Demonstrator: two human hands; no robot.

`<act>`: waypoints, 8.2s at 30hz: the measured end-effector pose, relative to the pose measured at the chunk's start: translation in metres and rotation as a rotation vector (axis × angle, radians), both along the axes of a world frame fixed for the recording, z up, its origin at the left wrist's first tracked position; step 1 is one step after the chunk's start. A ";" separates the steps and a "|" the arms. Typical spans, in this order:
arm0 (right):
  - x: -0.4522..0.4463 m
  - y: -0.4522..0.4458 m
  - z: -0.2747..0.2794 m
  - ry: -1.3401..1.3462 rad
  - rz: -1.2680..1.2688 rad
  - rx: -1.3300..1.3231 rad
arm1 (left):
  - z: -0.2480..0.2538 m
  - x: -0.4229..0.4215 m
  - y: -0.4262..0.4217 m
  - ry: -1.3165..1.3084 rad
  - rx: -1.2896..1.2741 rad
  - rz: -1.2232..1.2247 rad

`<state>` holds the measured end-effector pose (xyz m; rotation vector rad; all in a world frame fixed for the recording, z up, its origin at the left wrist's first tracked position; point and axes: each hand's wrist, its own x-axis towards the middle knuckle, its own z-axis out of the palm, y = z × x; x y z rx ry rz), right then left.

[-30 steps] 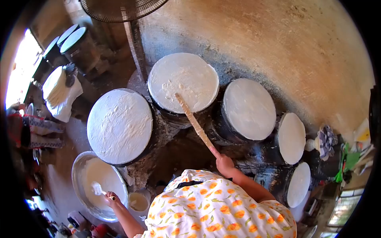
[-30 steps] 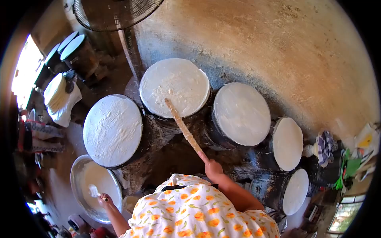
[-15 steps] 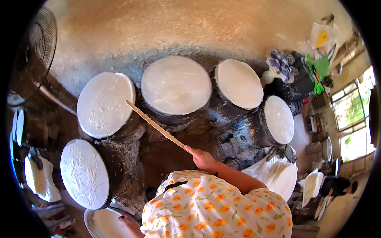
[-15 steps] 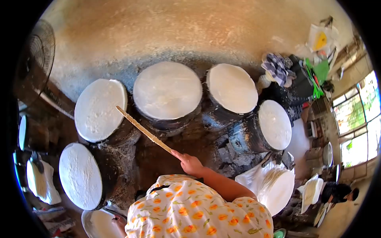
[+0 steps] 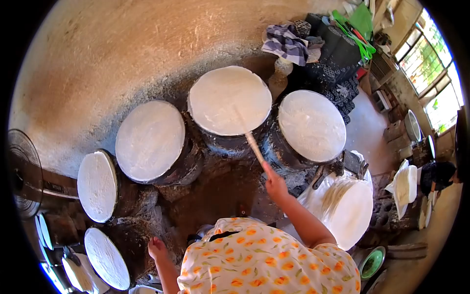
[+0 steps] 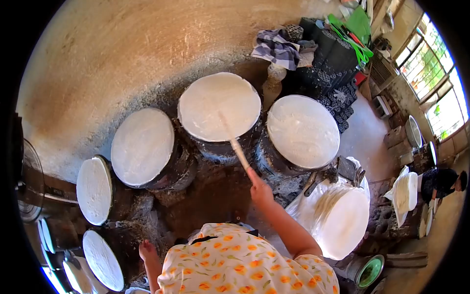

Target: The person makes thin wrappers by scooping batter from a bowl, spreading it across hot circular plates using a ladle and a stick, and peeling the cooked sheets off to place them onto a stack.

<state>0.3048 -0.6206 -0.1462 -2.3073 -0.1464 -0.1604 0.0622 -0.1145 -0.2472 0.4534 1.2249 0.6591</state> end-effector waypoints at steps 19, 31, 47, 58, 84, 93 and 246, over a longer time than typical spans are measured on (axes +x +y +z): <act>-0.089 -0.028 0.021 0.190 -0.219 0.051 | 0.128 0.441 -0.133 -0.211 0.641 -1.096; -0.112 0.022 0.045 0.127 -0.562 0.015 | 0.051 0.646 -0.141 0.223 1.543 -1.078; -0.129 -0.005 0.022 0.030 -0.654 0.048 | 0.247 0.521 -0.242 -0.470 1.918 -1.087; -0.191 -0.039 -0.006 -0.033 -0.925 0.214 | 0.399 0.451 -0.398 -0.953 2.152 -1.332; -0.409 0.021 -0.052 -0.059 -2.078 0.533 | 0.075 0.123 -0.692 -2.384 1.847 -2.101; -0.331 -0.116 -0.034 -0.086 -1.294 0.434 | 0.113 0.177 -0.598 -1.759 1.781 -2.444; -0.102 0.245 0.085 -0.274 0.704 -0.182 | 0.339 -0.022 0.004 -0.118 0.531 -0.854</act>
